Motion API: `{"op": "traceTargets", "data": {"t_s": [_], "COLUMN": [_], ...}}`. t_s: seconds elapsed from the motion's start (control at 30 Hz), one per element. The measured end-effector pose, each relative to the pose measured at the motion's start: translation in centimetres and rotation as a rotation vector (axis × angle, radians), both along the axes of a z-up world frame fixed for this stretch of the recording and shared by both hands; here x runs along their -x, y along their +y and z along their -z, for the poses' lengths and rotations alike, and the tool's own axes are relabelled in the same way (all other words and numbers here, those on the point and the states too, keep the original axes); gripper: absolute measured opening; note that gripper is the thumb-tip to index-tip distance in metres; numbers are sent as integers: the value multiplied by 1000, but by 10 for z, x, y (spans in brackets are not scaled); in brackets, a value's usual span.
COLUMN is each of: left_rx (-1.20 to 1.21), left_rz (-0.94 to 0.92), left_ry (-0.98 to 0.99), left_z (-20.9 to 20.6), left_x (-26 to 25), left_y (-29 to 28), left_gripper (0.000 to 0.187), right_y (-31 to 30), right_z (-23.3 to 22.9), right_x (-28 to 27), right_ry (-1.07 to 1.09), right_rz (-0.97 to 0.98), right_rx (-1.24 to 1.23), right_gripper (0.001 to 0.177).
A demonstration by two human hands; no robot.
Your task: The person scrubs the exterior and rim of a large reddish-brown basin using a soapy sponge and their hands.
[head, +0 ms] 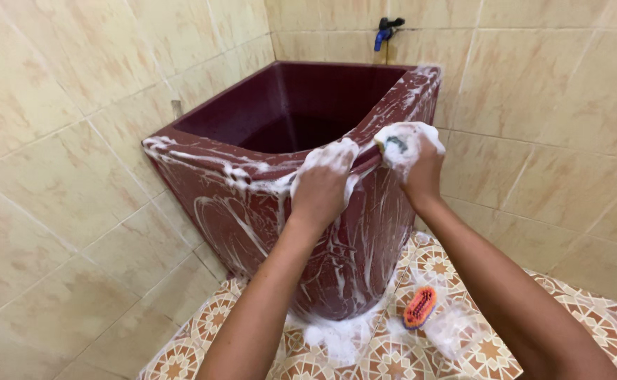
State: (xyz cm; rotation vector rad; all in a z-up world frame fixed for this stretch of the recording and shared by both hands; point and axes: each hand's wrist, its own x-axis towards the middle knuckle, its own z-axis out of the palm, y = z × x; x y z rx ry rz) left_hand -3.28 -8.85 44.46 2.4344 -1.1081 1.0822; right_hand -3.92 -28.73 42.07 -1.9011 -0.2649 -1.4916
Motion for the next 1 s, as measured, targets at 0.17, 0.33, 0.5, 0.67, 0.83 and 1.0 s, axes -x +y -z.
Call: {"op": "traceTargets", "data": {"t_s": [0.17,0.33,0.5,0.67,0.83,1.0], "left_rx": [-200,96,-62,-42,-51,-79], "left_rz": [-182,79,-43,10,15,-6], "left_ry": [182,-227,112,57,84,202], "left_z": [9,13,7,7,10,11], "left_x": [-12,-11,-15,-18,-24,-27], "left_y": [-8,2,2,2,1,7], "left_gripper": [36,35,26,40,45,30], "right_y": [23,25,18,-8,4,29], "right_z": [-2,-11,-6,-1,-6,4], "right_x": [10,25,17,-5,6,13], "right_ry": [-19,21,35,176,246,323], "right_rz": [-105,-241,-259,-167,-178,-213], "right_rx": [243,207,133,-111,-56,30], "right_gripper": [16,24,26,15,17,13]}}
